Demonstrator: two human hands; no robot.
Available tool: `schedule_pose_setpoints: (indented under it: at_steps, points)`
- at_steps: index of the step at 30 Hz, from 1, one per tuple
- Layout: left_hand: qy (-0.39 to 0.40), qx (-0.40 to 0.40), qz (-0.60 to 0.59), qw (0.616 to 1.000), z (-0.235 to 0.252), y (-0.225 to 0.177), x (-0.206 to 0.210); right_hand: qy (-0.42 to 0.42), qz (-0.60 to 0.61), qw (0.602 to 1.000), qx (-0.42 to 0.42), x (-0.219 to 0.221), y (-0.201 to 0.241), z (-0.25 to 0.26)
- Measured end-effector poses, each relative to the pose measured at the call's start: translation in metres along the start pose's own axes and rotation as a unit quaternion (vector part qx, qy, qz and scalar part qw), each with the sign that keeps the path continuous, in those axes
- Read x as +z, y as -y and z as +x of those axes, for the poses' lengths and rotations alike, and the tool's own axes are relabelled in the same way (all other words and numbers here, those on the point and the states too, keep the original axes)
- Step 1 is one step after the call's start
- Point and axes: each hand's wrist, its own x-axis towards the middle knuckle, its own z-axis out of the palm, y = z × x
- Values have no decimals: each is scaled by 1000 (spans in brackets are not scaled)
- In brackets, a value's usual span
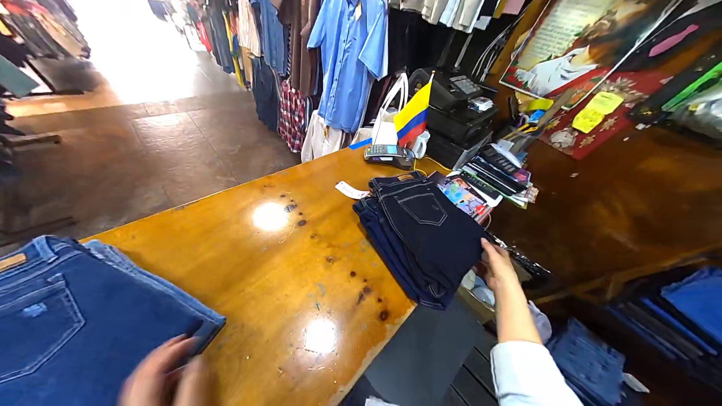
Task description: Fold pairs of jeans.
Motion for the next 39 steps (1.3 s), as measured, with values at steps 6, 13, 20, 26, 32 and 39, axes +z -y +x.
schedule_pose_setpoints:
  at_steps: [6,13,20,26,32,39]
  points:
    - [361,-206,-264,870,23,-53,136,89,76,993,34,-14,36,19]
    - [428,-374,-494,658,67,-121,209,205,85,948,-227,42,180,-54]
    - [249,-286,-519,766,124,-129,167,186,137,892,-390,89,229,-161]
    - [243,-78,29,966,239,-47,65,534,15,770,-349,107,68,-278]
    - [278,-8,287,917,213,34,115,706,-104,638,-291,121,25,-252]
    - [232,63,183,953,133,22,131,396,18,918,35,155,-10,-176]
